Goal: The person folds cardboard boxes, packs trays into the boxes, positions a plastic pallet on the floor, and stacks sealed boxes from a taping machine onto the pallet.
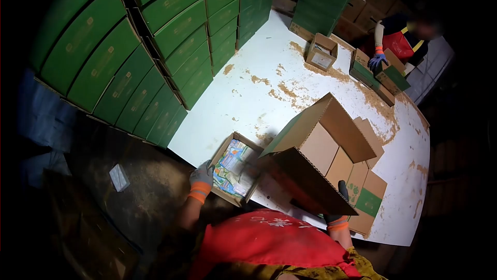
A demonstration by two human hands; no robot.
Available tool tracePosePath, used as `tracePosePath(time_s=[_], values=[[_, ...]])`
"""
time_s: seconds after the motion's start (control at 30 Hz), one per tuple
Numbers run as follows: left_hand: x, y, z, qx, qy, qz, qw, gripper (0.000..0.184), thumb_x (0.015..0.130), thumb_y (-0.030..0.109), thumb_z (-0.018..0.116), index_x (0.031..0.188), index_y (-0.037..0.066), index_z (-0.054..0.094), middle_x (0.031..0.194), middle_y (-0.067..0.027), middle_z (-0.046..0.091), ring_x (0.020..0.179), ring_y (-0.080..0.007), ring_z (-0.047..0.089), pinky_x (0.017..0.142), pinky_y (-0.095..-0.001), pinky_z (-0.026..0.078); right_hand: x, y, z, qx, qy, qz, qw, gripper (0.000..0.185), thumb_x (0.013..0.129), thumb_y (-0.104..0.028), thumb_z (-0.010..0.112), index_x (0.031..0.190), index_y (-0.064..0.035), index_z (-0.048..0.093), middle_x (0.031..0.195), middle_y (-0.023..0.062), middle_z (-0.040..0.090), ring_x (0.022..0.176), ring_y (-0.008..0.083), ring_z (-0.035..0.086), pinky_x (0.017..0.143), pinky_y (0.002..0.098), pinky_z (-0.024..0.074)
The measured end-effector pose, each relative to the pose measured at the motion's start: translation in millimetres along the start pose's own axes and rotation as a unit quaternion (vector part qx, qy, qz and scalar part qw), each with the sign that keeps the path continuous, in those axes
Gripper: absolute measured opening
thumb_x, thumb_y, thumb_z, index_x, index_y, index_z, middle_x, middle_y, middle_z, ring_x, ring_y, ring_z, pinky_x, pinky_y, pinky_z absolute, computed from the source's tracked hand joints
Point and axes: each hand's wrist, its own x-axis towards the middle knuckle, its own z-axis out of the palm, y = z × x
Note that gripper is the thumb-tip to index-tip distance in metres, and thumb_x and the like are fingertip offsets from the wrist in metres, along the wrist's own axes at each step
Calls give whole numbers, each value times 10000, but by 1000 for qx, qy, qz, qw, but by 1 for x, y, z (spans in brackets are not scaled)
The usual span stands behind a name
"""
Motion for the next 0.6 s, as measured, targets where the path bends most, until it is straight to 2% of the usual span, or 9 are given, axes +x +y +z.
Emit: tracePosePath(time_s=[0.07, 0.23, 0.3, 0.37, 0.43, 0.5, 0.53, 0.57, 0.6], values=[[6, 0, -17, 30, 3, -31, 999, 318, 861, 314, 509, 1098, 123, 602, 979, -167, 627, 854, -353, 605, 751, -429, 482, 1, 5, 11, 11, 4, 9, 1000, 492, 871, -396, 524, 1179, -13, 502, 1169, 151, 552, 1054, 306, 524, 943, 433, 411], [27, -45, -47, -14, 52, -37, 998, 323, 880, 247, 503, 1154, 85, 557, 1019, -191, 614, 910, -358, 591, 769, -431, 475, 11, 13, 24, 10, -9, 42, 999, 544, 852, -438, 532, 1198, -20, 491, 1177, 170, 545, 1044, 338, 522, 933, 480, 405], [30, -35, -70, 7, 40, -75, 996, 330, 879, 225, 498, 1175, 88, 546, 1029, -183, 615, 912, -369, 587, 768, -428, 472, 22, 17, 22, 4, -10, 55, 998, 513, 828, -404, 586, 1185, -46, 498, 1153, 156, 559, 1031, 325, 531, 887, 478, 432], [36, -58, -62, -17, 78, -52, 995, 306, 871, 203, 499, 1143, 80, 566, 1020, -193, 613, 920, -370, 584, 769, -425, 469, 47, 19, 15, 3, -6, 46, 999, 490, 812, -381, 617, 1170, -66, 507, 1129, 139, 572, 1018, 312, 539, 861, 467, 449], [39, -61, -61, -57, 64, -82, 993, 282, 862, 189, 502, 1099, 60, 588, 1011, -206, 611, 926, -372, 579, 776, -416, 463, 52, 28, 41, -15, -16, 18, 1000, 419, 799, -327, 641, 1158, -150, 518, 1118, 100, 567, 986, 273, 553, 829, 429, 472], [35, -60, -58, -82, 75, -106, 988, 269, 859, 194, 506, 1063, 48, 602, 1009, -211, 609, 926, -376, 576, 786, -411, 457, 64, 43, 61, -200, 41, -159, 966, 416, 810, -285, 633, 1183, -158, 501, 1153, 93, 541, 1021, 255, 536, 851, 418, 459], [37, -74, -45, -80, 86, -97, 988, 276, 856, 189, 508, 1071, 40, 597, 1006, -212, 610, 922, -378, 576, 788, -409, 456, 75, 47, 60, -340, -18, -261, 903, 472, 803, -246, 641, 1229, -154, 458, 1167, 94, 530, 1051, 248, 518, 862, 411, 452], [40, -89, -34, -78, 97, -90, 988, 283, 854, 184, 511, 1078, 31, 591, 1003, -213, 610, 918, -380, 576, 790, -408, 455, 94, 49, 51, -469, -70, -353, 807, 535, 797, -207, 649, 1275, -150, 416, 1181, 94, 519, 1080, 241, 501, 874, 404, 444], [40, -96, -27, -101, 92, -96, 986, 286, 852, 173, 512, 1081, 20, 586, 1000, -213, 612, 917, -379, 576, 792, -411, 454, 112, 53, 58, -406, -73, -301, 860, 609, 786, -191, 665, 1312, -151, 360, 1185, 98, 515, 1084, 242, 499, 866, 401, 446]])
